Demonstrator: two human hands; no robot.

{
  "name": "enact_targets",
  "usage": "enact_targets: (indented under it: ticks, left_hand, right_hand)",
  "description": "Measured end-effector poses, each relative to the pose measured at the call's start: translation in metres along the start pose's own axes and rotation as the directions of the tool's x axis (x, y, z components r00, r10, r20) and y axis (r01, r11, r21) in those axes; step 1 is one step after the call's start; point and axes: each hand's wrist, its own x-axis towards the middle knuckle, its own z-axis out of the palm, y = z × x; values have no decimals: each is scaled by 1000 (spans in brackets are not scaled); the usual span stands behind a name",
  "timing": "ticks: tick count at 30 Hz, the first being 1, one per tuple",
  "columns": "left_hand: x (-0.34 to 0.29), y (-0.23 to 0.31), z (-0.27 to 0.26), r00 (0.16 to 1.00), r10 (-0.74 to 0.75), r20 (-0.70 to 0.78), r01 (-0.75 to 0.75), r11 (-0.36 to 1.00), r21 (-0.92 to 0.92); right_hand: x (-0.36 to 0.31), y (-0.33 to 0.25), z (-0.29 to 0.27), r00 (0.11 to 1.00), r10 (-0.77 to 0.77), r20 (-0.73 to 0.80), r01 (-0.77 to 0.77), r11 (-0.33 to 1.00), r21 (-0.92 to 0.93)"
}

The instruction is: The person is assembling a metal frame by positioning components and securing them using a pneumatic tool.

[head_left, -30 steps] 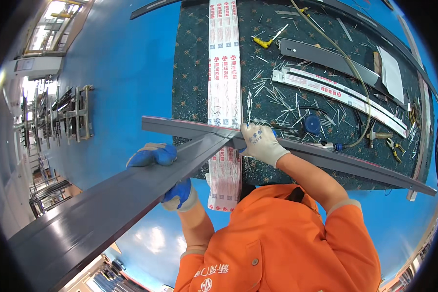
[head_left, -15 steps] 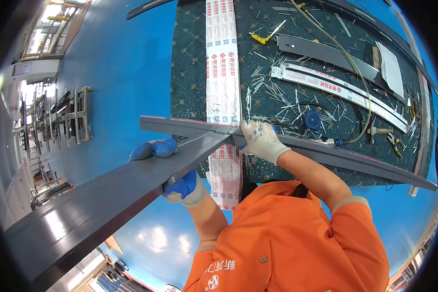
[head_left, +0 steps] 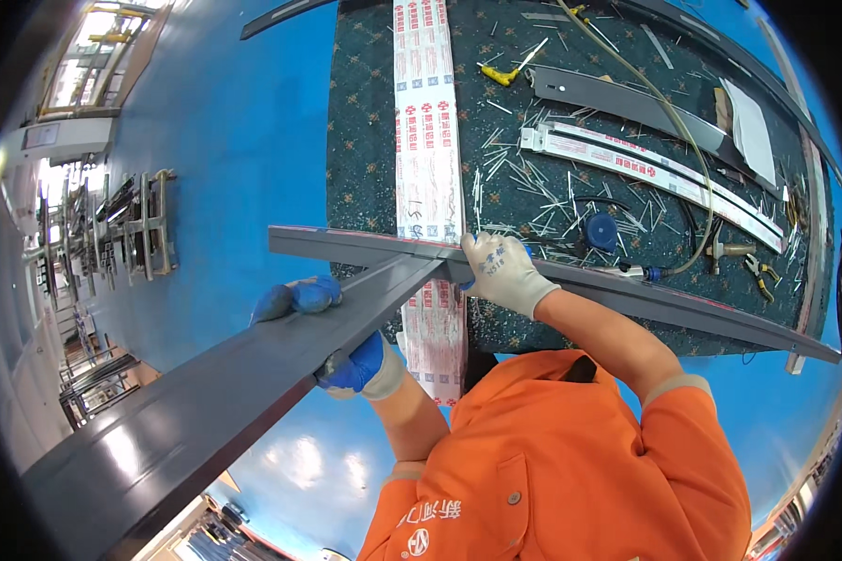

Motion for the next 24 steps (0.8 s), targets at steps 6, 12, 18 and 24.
enact_targets:
  ticks: [6, 12, 18, 24]
  left_hand:
    - [1, 0, 9, 999, -2, -43, 1, 1000, -7]
    - [-3, -5, 4, 997, 9, -74, -4, 998, 60]
    - [7, -3, 13, 934, -250, -254, 146, 919, -366]
    - [15, 6, 23, 995, 16, -98, 22, 927, 375]
  right_hand:
    - [-1, -1, -2, 1000, -11, -1, 11, 1000, 3]
    - [-2, -1, -6, 1000, 10, 17, -10, 1000, 11]
    - [-7, -1, -4, 1000, 0, -13, 0, 999, 34]
    - [-24, 6, 14, 953, -148, -265, 69, 956, -286]
